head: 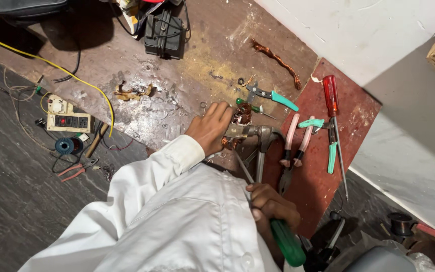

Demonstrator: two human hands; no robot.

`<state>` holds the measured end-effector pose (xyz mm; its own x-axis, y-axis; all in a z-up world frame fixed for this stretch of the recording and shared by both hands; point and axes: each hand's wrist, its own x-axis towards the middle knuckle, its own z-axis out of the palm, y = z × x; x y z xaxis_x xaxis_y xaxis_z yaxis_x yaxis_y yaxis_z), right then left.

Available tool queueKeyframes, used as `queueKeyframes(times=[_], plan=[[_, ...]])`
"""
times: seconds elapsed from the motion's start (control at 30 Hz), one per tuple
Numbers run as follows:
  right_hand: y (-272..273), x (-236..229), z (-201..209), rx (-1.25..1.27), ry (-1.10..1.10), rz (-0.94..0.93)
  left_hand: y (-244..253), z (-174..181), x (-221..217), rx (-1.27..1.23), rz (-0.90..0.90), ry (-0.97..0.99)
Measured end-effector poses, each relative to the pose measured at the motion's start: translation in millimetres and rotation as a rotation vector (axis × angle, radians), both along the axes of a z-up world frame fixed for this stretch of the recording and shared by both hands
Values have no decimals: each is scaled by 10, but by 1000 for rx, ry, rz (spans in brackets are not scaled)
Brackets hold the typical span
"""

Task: The person uses a screwdriver and pliers to remove and manipulate copper wire from a cylindrical electrical component on a workbench. They repeatedly cut, pull, and adjust the wire while handling the component with both hands.

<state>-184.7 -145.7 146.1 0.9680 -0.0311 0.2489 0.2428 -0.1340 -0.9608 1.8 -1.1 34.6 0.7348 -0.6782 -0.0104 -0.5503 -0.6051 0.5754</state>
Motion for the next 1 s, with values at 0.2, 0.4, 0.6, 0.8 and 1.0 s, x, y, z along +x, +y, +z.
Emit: queueKeyframes(times=[0.2,0.4,0.6,0.8,1.0], plan=[[-175,-1,-14,65,-36,12,-62,109,-28,24,-17,26],[-229,330,295,129,-193,-212,64,279,166,133,-32,448],[41,561,718,-139,-124,-599,-248,358,207,205,348,518],[-255,811,1438,-998,299,-181,-538,162,252,2,427,-648],[-295,1151,1553,-1570,667,470,-473,92,535,237,-695,-286]])
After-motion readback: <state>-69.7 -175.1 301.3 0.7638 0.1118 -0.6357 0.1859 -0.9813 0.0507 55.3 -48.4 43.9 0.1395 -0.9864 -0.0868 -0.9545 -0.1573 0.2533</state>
